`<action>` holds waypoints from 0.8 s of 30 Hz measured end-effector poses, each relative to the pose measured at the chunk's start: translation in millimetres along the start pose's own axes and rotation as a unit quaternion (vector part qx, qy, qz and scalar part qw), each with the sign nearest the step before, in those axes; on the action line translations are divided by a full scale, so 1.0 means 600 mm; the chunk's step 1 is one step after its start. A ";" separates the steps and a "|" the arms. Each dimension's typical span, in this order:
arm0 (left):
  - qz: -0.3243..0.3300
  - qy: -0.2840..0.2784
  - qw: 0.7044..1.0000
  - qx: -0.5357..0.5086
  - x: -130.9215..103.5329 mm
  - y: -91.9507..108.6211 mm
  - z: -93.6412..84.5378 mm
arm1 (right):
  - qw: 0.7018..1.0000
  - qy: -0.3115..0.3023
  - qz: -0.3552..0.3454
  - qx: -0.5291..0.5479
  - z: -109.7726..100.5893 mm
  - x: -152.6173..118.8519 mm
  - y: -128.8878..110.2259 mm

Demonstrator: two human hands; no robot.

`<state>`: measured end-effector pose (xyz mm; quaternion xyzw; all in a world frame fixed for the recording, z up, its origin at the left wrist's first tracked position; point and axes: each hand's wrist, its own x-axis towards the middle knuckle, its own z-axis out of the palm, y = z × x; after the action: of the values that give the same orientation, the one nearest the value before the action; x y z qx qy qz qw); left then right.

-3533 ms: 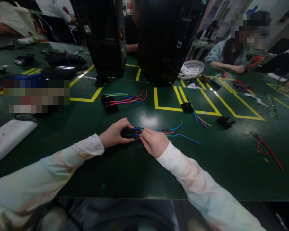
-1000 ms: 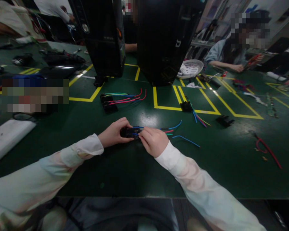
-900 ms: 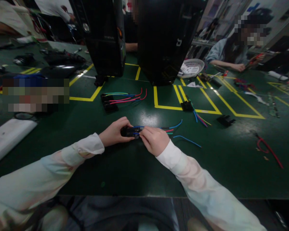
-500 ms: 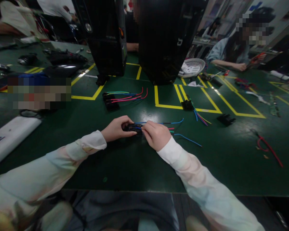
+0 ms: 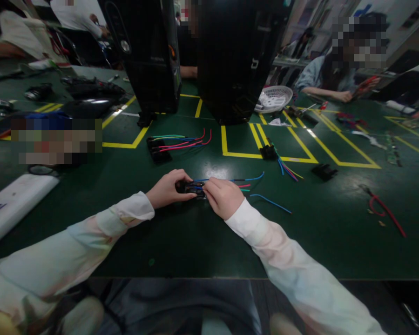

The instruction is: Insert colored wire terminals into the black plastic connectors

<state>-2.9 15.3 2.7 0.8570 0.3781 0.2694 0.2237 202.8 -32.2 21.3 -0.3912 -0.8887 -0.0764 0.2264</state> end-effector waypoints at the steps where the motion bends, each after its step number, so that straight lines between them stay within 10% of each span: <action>1: 0.004 0.000 1.000 0.006 0.000 0.000 0.000 | 1.000 -0.004 -0.008 -0.010 0.001 -0.001 0.001; 24: 0.003 -0.005 0.999 0.053 -0.005 0.009 -0.001 | 0.998 -0.006 -0.026 -0.063 -0.001 0.000 -0.010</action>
<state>-2.3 10.1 5.3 0.8700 0.3885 0.2455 0.1787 198.4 -36.3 22.1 -0.3823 -0.8932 -0.1358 0.1939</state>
